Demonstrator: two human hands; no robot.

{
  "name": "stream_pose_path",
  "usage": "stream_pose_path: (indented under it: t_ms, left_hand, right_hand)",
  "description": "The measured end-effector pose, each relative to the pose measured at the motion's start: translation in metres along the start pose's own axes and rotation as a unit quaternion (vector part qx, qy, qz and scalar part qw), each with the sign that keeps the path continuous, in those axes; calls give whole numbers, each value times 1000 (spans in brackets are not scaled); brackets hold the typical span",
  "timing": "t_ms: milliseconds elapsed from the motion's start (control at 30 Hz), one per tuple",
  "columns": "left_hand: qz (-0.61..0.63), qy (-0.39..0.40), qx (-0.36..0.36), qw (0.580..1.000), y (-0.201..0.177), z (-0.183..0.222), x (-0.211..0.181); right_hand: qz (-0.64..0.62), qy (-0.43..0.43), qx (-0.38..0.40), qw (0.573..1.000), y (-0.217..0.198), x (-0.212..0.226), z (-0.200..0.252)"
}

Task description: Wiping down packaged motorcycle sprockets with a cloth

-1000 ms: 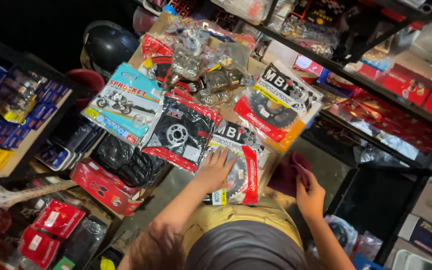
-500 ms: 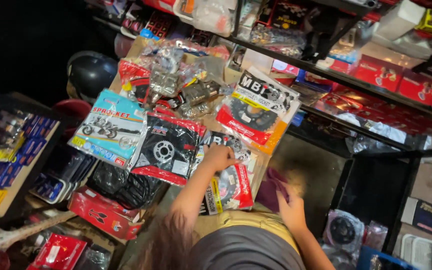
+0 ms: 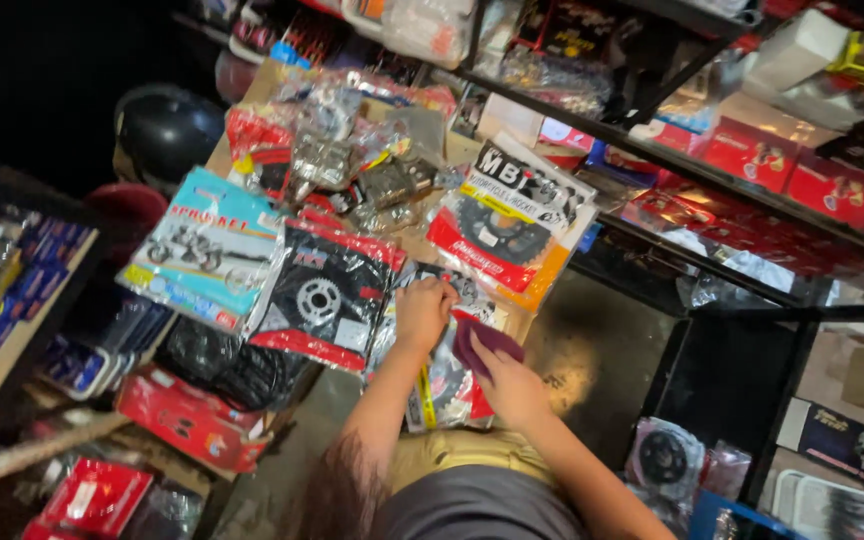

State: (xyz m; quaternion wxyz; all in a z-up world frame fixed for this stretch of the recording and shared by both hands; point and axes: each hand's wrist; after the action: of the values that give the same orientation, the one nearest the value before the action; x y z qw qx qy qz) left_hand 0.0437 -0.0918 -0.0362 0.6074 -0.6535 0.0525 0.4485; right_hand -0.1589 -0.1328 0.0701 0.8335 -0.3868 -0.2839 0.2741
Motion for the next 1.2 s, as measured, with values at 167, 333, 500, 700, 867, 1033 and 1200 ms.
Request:
stream_pose_path:
  t_ms: [167, 333, 500, 700, 867, 1033, 1200]
  left_hand:
    - [2, -32, 33, 999, -9, 18, -2]
    - [20, -79, 93, 992, -31, 17, -33]
    - [63, -135, 170, 974, -33, 6, -34]
    - [143, -141, 209, 957, -36, -2, -40]
    - [90, -84, 159, 980, -11, 0, -23]
    - [136, 63, -42, 988, -1, 9, -35]
    - [0, 51, 25, 998, -10, 11, -31]
  right_hand:
    - [60, -8, 45, 997, 12, 3, -30]
    - [82, 16, 95, 992, 21, -6, -16]
    - [52, 37, 76, 995, 18, 1, -12]
    - [36, 36, 88, 995, 18, -3, -10]
    - [-11, 37, 70, 997, 23, -6, -6]
    - [-15, 17, -104, 994, 36, -2, -8]
    - [9, 94, 6, 995, 19, 14, -31]
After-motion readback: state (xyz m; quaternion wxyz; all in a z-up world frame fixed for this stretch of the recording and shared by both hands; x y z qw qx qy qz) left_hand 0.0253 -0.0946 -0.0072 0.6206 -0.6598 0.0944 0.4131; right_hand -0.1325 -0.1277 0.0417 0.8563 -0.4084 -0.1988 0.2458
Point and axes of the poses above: each hand's wrist, its own z-axis away from the middle knuckle, its own y-axis out of the palm, x = y × z, and after that the axes turned 10 degrees about z, right-handed
